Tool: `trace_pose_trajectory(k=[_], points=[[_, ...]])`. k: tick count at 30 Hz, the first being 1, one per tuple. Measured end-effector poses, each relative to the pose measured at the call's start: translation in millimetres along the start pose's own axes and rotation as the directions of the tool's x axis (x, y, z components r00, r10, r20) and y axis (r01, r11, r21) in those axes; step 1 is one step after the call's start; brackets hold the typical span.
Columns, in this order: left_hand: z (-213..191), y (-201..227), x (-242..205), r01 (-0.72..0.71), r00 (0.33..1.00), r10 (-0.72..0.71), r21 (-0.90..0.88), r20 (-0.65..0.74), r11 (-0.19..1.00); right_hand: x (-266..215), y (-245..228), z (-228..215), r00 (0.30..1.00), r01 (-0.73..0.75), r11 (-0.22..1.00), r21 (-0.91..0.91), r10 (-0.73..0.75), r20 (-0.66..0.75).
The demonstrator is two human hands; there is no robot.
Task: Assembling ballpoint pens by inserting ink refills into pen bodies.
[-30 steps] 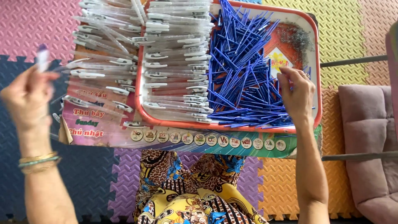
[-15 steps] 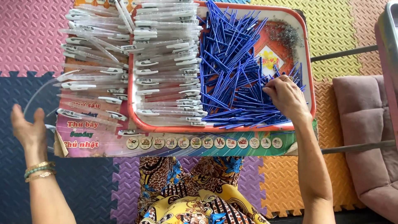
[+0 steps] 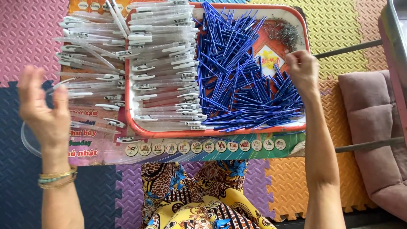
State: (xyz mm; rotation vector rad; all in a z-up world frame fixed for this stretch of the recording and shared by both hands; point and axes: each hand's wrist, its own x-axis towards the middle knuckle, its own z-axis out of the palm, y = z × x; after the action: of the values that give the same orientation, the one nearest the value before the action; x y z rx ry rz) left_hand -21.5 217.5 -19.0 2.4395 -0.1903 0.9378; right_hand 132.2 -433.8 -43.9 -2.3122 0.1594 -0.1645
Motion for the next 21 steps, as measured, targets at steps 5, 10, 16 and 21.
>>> trace_pose_trajectory(k=[5,10,16,21], points=[[22,53,18,-0.076,0.997,0.079,-0.117,0.016,0.99,19,-4,25,0.999,0.03,0.92,-0.39,-0.01,0.053],[48,95,23,-0.039,0.991,0.073,-0.289,0.109,0.956,14,-23,37,0.985,0.17,0.918,-0.359,-0.163,0.049],[112,142,35,0.171,0.956,0.032,-0.644,0.29,0.746,-50,-111,55,0.855,0.514,0.858,-0.005,-0.512,-0.084],[138,188,38,0.393,0.868,0.053,-0.749,0.493,0.534,-107,-160,73,0.797,0.58,0.799,0.162,-0.597,0.093]])
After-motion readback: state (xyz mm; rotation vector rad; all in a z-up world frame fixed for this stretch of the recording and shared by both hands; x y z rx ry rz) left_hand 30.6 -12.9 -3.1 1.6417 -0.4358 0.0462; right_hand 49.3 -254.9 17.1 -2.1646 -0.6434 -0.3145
